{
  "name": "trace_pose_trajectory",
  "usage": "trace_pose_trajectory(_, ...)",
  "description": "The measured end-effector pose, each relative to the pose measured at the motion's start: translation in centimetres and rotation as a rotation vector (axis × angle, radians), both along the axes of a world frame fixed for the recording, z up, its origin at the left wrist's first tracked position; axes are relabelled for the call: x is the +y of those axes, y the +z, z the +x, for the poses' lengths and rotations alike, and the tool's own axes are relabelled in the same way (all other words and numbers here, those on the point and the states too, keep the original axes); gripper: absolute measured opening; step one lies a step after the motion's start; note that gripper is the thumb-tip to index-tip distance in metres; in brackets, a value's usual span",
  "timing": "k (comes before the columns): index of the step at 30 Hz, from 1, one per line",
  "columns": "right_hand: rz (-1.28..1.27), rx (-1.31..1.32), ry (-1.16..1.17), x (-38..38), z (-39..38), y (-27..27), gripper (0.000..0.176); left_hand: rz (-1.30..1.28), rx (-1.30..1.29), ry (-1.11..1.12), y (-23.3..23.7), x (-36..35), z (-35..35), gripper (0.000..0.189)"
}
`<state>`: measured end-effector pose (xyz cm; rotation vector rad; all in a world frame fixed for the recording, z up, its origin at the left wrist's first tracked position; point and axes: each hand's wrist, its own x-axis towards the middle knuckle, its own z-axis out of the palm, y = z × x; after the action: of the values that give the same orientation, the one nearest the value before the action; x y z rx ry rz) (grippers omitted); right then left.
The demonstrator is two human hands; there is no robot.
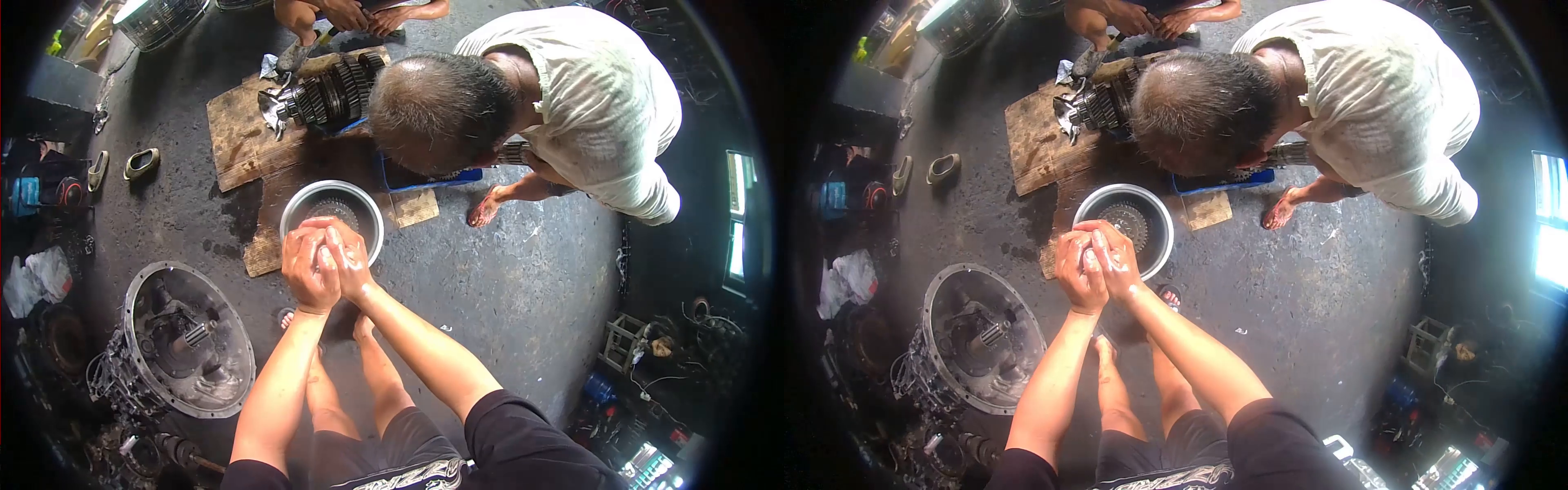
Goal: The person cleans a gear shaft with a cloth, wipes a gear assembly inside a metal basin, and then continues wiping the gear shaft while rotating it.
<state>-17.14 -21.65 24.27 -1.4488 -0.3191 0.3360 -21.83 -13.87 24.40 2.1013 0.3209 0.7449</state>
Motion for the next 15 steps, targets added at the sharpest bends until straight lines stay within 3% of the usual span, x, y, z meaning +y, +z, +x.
trace_pose_trajectory(2, -0.025, 0.071, 0.025, -0.1, 0.1, 0.3, 0.034, 0.013, -0.015, 0.012, -0.3, 0.1, 0.0, 0.025)
trace_pose_trajectory(6, -0.009, -0.032, 0.016, -0.1, 0.2, -0.1, 0.035, -0.017, 0.006, 0.002, 0.7, 0.0, 0.1, 0.025)
trace_pose_trajectory(15, -0.031, 0.027, 0.032, -0.2, 0.0, 0.2, 0.04, -0.01, 0.025, -0.014, 1.0, 0.0, 0.1, 0.024)
